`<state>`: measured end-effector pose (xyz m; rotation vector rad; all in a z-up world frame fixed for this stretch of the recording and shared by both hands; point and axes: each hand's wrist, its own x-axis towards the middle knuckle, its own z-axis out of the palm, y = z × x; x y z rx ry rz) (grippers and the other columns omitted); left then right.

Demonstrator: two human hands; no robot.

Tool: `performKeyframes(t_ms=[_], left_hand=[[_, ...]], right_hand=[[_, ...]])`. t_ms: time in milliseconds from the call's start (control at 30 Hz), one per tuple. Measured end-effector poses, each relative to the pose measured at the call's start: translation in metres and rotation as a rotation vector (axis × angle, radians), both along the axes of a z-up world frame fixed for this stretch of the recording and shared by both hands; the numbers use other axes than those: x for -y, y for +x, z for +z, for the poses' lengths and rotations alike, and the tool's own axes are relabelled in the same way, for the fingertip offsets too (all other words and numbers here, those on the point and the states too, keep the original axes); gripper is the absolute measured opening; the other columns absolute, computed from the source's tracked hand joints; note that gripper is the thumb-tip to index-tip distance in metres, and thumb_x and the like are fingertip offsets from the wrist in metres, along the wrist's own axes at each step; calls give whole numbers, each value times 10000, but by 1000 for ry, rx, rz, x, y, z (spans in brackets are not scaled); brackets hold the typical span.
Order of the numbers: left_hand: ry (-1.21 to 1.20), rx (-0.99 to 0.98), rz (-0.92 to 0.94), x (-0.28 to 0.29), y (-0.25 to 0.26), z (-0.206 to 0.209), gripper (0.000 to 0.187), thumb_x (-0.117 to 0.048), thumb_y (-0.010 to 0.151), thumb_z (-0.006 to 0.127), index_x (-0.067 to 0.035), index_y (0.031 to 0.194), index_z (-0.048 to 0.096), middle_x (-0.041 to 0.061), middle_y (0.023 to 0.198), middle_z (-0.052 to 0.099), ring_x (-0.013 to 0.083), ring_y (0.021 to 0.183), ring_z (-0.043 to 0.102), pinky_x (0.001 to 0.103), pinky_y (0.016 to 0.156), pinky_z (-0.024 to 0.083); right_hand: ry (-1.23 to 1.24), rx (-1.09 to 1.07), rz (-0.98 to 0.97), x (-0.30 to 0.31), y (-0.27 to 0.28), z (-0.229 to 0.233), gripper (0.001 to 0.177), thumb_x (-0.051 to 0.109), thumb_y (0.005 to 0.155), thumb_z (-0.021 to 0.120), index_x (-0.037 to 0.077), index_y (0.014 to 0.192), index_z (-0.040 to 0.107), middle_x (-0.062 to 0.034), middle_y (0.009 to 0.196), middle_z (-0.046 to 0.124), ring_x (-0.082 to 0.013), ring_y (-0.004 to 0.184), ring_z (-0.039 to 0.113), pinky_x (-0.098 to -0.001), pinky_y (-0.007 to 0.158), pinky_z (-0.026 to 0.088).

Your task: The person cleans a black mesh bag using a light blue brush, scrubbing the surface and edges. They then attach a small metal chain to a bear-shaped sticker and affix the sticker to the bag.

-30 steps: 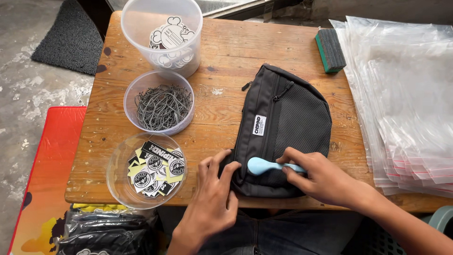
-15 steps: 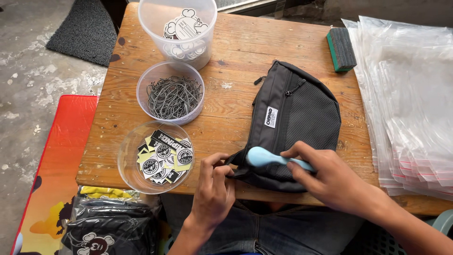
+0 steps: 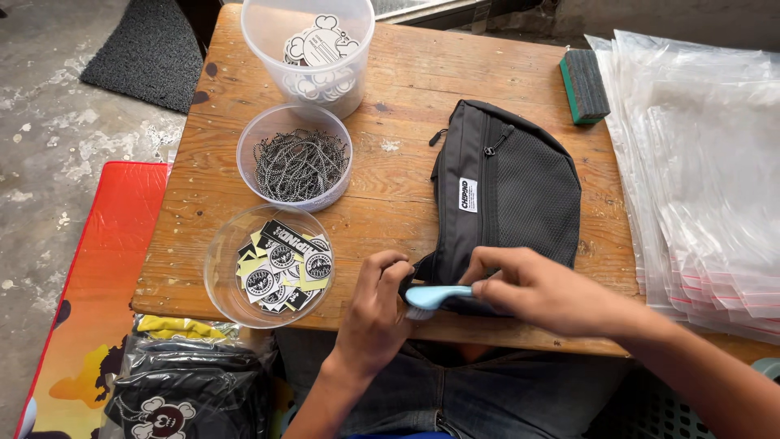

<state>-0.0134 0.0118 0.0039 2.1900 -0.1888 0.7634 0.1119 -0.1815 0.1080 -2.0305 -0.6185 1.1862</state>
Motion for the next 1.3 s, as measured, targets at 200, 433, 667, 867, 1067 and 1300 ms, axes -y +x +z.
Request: performKeyframes(t_ms=[200,433,667,867,1067,1300], left_hand=[[-179,-80,-49,-8,2,4,459,106,909,596,-29,1341,519,179,1211,602,327,1103,642,383,986,533],[-352,-138,12,-3,6,14,423,33,856,714,-74,1259,646,98,1111,747,189,908,728,276,830,584],[-614,-341,58,0,4,17,339,-36,867,713,-92,1202,717,37,747,731,86,556,673,205,569,570],[-803,-366,-7,5,6,12,300,-36,897,684,-61,1196,698,80,809,754,124,590,718,209,613,588],[-927,-438,-1,4,6,8,231,-45,885,706,-37,1116,700,87,705,711,135,552,693,213,560,567],[-924,-423,-13,4,4,12,171,-59,898,688,-42,1068,676,64,678,648,126,518,632,217,522,529]], right_hand=[[225,-123,-346,19,3,9,207,187,953,598,1,993,680,-38,570,376,-129,471,311,-287,399,244],[382,835,58,27,-29,-18,250,102,929,611,55,1173,635,-35,792,674,-153,550,601,-300,551,488],[289,805,129,38,-31,1,216,163,914,623,103,1120,655,-25,839,726,-184,608,655,-318,578,491],[273,690,226,26,-35,-4,201,145,924,590,112,1114,646,-33,802,716,-195,570,632,-327,564,496],[269,617,178,32,-36,1,203,186,923,600,126,1107,663,-14,815,747,-178,623,681,-308,595,502],[180,486,415,33,-35,8,145,190,880,587,155,979,687,-22,795,769,-251,584,678,-358,557,491]])
